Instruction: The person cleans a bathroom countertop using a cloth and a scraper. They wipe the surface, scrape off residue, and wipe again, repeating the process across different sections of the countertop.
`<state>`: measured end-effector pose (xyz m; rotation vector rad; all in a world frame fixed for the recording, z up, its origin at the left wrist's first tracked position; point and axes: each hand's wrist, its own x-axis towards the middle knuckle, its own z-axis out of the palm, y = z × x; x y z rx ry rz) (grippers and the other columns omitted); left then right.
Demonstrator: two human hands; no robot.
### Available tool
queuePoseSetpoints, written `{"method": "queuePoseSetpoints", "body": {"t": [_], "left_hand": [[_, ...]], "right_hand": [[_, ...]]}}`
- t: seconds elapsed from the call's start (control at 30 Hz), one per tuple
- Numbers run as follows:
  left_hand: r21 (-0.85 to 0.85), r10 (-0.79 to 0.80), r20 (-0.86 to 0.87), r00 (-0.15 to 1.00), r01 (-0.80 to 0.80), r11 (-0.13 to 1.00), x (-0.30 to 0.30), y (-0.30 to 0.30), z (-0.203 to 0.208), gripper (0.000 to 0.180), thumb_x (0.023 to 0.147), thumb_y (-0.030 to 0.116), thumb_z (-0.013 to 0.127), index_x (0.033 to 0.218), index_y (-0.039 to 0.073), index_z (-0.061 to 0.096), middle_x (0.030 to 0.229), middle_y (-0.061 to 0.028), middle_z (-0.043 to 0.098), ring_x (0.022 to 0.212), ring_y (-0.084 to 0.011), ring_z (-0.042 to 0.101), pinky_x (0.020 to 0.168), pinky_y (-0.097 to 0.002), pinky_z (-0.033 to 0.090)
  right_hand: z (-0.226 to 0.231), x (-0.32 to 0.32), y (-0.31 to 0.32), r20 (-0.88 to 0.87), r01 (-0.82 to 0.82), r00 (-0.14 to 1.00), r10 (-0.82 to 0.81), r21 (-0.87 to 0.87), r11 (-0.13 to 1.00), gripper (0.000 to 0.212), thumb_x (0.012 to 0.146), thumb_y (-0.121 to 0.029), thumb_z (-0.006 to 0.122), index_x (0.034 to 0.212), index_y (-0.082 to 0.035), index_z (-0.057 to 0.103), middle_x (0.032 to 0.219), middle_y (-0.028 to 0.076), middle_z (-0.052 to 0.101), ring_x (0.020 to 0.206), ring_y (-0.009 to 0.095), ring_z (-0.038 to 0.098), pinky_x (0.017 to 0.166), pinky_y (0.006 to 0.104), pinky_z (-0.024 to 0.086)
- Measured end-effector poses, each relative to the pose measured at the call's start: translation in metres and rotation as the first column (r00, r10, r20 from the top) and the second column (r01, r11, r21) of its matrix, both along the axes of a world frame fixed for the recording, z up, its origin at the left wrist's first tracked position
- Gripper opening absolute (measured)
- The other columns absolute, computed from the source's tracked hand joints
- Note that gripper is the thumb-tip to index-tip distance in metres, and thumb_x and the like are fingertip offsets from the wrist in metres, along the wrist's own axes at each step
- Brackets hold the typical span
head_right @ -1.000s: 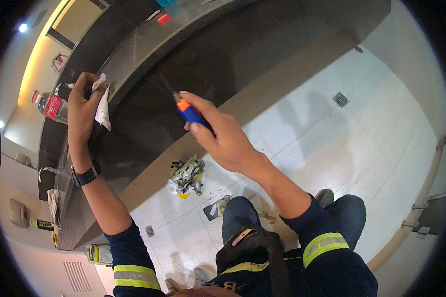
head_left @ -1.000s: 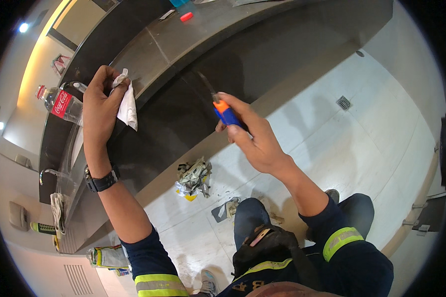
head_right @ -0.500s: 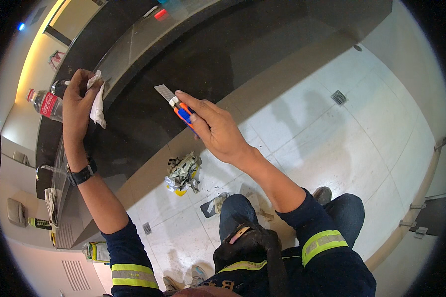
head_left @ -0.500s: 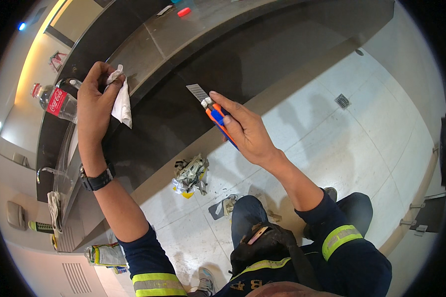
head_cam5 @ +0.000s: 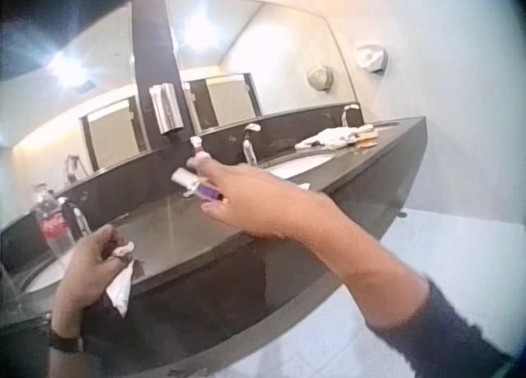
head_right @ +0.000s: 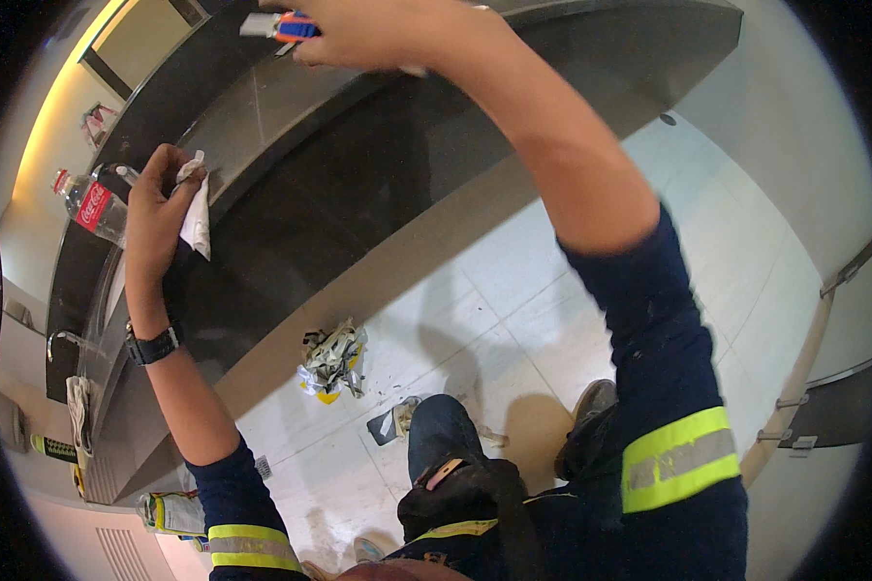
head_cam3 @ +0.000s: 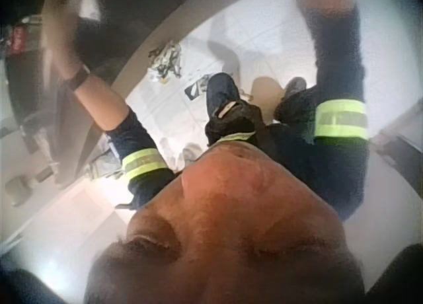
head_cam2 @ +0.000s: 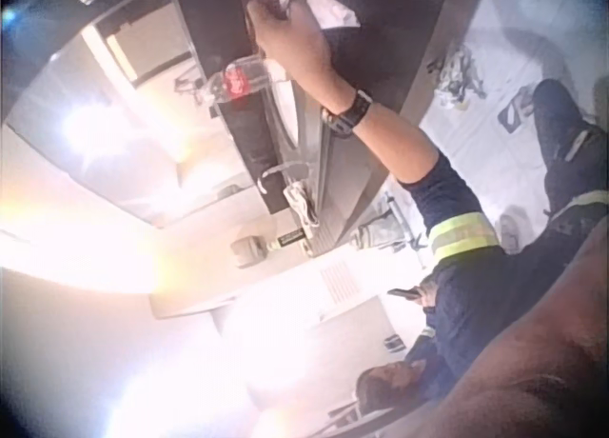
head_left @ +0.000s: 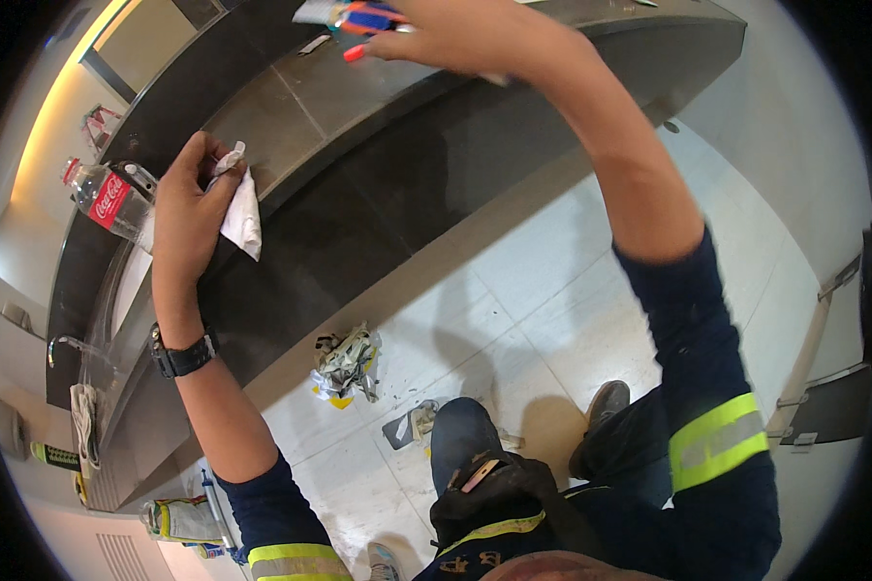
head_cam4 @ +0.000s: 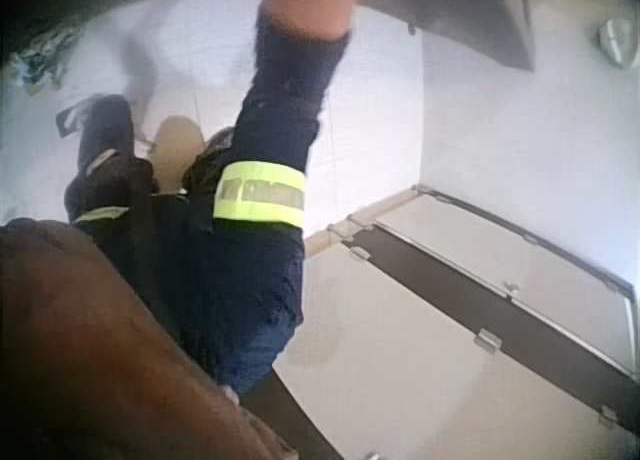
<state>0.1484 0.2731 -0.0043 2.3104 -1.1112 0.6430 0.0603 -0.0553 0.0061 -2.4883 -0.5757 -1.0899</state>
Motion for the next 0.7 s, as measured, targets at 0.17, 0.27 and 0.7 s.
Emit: {"method": "queuePoseSetpoints", "body": {"t": [0.17,0.27,0.7], "left_hand": [[-0.034,-0.016,0.005,1.000,0.016,0.999,-0.005,-0.014,-0.001,0.019,0.094,0.013,0.070,0.102,-0.001,0.060,0.084,-0.0097,0.063,0.077,-0.0151,0.055,0.073,-0.0329,0.047],[-0.029,-0.022,0.005,1.000,0.022,0.999,-0.005,-0.009,0.004,0.019,0.093,0.012,0.070,0.102,-0.001,0.060,0.084,-0.0104,0.063,0.079,-0.0149,0.056,0.074,-0.0328,0.047],[-0.029,-0.019,0.032,0.999,0.020,0.999,-0.001,-0.003,-0.004,0.021,0.094,0.016,0.070,0.103,-0.001,0.060,0.085,-0.0124,0.064,0.077,-0.0176,0.055,0.073,-0.0339,0.047]], "right_hand": [[0.043,0.054,-0.014,-0.455,-0.066,0.887,-0.078,-0.292,0.954,0.055,0.090,-0.035,0.074,0.133,-0.003,0.067,0.117,0.024,0.074,0.111,0.037,0.071,0.094,0.0438,0.054],[0.038,0.070,-0.014,-0.432,0.015,0.885,-0.173,-0.344,0.939,0.051,0.090,-0.041,0.074,0.126,-0.004,0.073,0.118,0.023,0.075,0.110,0.035,0.072,0.094,0.0435,0.054],[0.039,0.004,-0.122,-0.559,0.403,0.639,-0.528,-0.342,0.849,0.053,0.082,-0.052,0.081,0.110,-0.007,0.081,0.095,0.010,0.078,0.086,0.022,0.070,0.076,0.0375,0.057]]}}
